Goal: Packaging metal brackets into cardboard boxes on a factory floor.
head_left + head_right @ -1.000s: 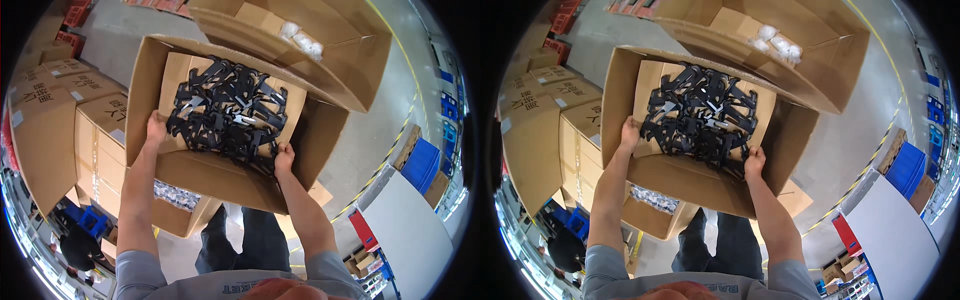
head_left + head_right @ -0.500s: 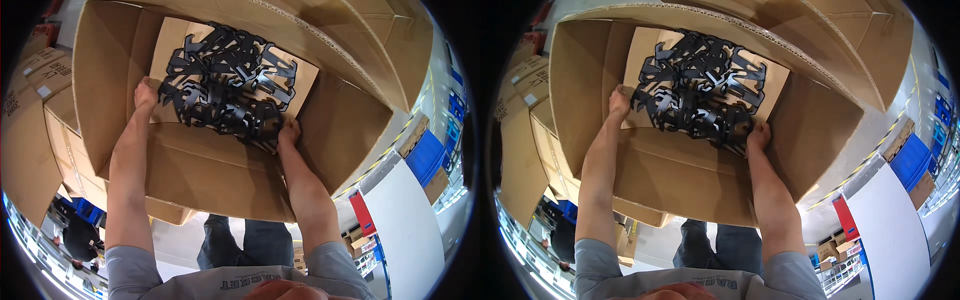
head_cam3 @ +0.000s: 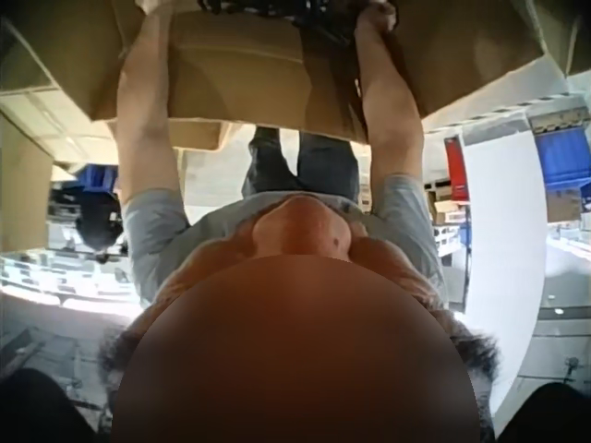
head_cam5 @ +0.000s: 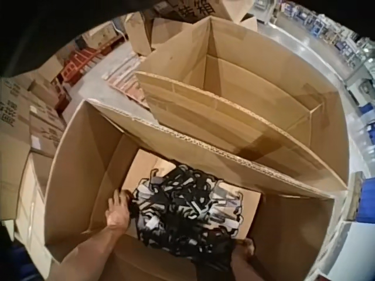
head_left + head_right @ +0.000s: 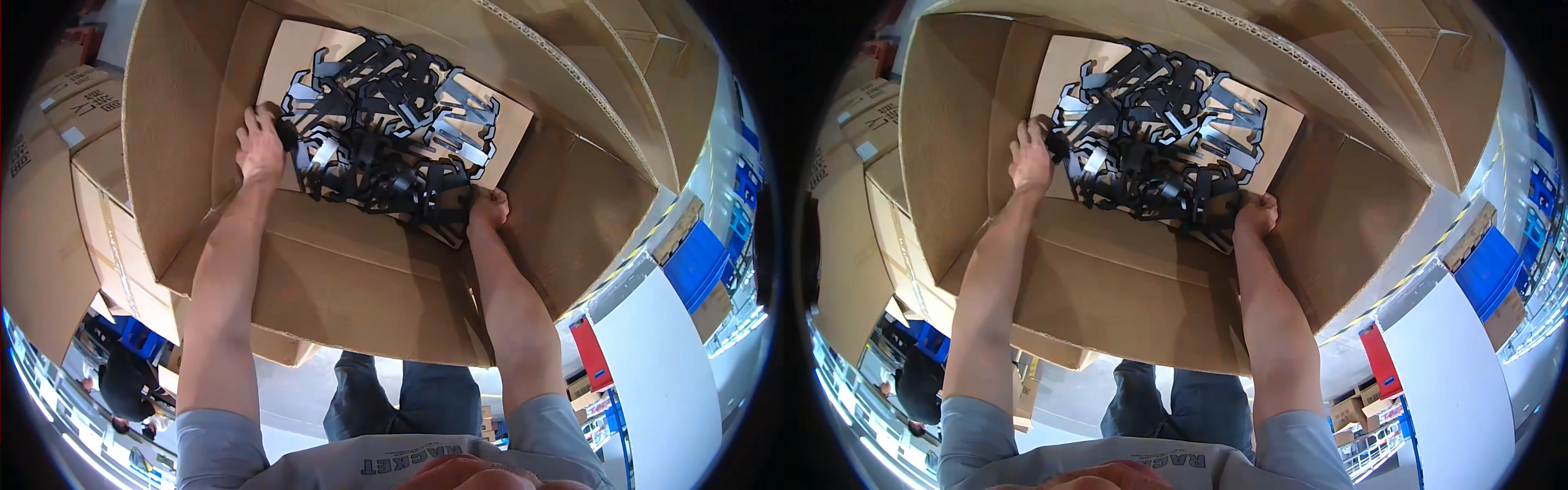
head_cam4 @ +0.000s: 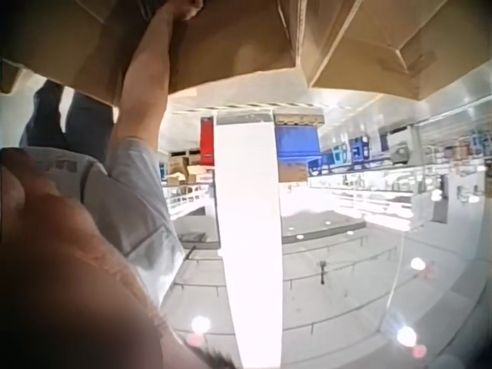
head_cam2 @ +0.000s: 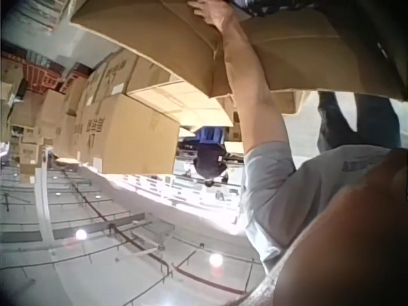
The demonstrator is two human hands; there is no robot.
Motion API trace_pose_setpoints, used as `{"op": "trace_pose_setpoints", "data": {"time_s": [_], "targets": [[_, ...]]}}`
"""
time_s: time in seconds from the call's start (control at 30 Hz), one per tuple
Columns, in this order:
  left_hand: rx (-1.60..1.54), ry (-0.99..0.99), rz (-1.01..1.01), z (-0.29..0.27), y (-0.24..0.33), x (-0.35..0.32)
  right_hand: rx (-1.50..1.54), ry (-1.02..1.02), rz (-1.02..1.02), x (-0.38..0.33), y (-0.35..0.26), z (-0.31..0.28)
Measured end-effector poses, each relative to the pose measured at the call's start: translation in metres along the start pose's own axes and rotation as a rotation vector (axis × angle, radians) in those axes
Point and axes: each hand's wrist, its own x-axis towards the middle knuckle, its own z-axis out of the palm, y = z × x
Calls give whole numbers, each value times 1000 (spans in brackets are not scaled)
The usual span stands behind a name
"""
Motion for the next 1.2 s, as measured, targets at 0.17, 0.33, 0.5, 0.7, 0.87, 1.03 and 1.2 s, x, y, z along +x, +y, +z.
{"op": "trace_pose_setpoints", "data": {"time_s": [0.17, 0.33, 0.5, 0.7, 0.87, 1.03, 1.2], "targets": [[-87, -156, 163, 30, -7, 2, -115, 54, -172, 36, 0, 23], [-285, -86, 282, 64, -19, 27, -234, 96, -300, 65, 22, 26], [-433, -93, 305, 25, -29, 24, -315, 191, -467, 32, 20, 11], [-395, -379, 276, -96, -14, -22, -362, 68, -678, -33, -27, -25], [-821, -48, 416, -139, -29, -97, -319, -135, -1391, -70, -32, -22], [-982, 506, 256, -150, -67, -201, -538, -495, -1581, -117, -80, 20], [-1174, 643, 57, -86, -70, -285, -703, -583, -1919, -132, -124, 90]]}}
